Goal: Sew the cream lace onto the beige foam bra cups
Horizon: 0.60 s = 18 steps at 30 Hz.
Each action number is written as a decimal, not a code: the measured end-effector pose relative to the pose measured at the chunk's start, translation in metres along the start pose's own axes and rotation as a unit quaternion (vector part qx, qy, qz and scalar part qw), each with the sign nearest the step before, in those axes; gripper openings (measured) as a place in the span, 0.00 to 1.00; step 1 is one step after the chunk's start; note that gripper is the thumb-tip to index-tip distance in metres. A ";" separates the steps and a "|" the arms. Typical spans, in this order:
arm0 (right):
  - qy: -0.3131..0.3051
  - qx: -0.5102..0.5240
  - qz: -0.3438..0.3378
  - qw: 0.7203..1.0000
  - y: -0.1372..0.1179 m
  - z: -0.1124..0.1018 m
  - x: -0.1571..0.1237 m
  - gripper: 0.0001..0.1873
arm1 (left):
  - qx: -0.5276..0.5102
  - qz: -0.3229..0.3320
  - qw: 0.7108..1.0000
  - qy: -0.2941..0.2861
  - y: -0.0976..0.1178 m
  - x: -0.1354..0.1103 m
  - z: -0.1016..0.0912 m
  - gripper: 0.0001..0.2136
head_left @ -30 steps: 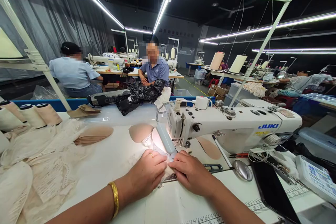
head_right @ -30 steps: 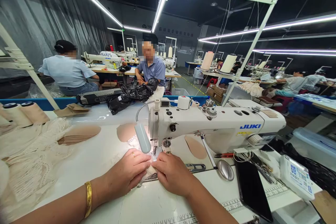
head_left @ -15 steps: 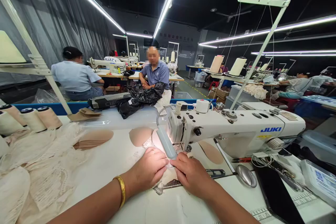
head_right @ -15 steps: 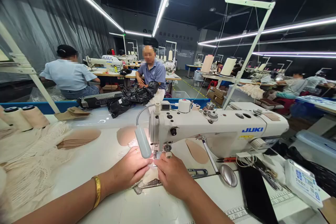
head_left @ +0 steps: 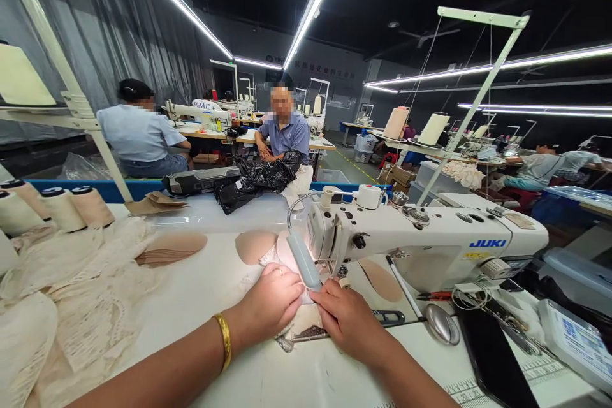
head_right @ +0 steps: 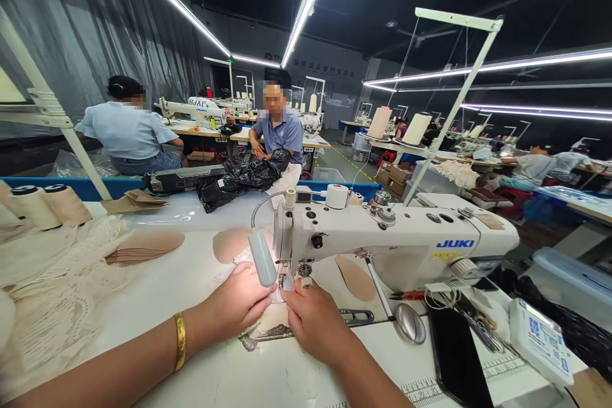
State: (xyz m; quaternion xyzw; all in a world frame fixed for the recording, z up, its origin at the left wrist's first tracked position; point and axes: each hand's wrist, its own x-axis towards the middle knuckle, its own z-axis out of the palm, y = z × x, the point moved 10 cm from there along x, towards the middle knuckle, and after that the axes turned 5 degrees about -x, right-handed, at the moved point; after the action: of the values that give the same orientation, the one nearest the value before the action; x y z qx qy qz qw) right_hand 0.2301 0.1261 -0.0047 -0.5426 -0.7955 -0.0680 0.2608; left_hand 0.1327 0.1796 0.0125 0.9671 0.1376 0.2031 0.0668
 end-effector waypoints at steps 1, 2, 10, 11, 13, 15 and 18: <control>0.001 0.003 0.002 1.000 0.001 0.000 0.000 0.16 | 0.005 -0.005 1.000 -0.001 -0.001 0.001 0.000 0.07; 0.000 0.006 0.003 1.000 0.001 0.001 0.000 0.16 | 0.010 -0.009 1.000 0.000 -0.001 0.002 0.000 0.06; 0.018 0.050 0.001 0.999 -0.002 -0.002 -0.004 0.15 | 0.019 -0.058 0.998 0.005 -0.012 0.002 -0.003 0.12; 0.020 0.078 0.006 0.997 -0.005 -0.003 -0.003 0.14 | 0.014 -0.065 0.998 0.008 -0.014 -0.004 -0.008 0.12; 0.001 0.185 0.061 0.981 -0.008 0.002 0.000 0.12 | 0.003 -0.067 0.998 0.012 -0.010 -0.021 -0.019 0.14; -0.039 0.347 0.170 0.921 -0.010 0.022 0.002 0.16 | -0.035 -0.055 0.998 0.020 0.004 -0.044 -0.030 0.16; -0.041 0.539 0.300 0.786 -0.026 0.056 0.006 0.30 | -0.251 -0.089 0.962 0.063 0.021 -0.078 -0.040 0.14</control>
State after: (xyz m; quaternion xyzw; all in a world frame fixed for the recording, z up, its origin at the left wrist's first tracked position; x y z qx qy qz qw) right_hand 0.1857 0.1428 -0.0447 -0.5271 -0.5101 0.4760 0.4851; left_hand 0.0523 0.1396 0.0237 0.8884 0.1714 0.2847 0.3168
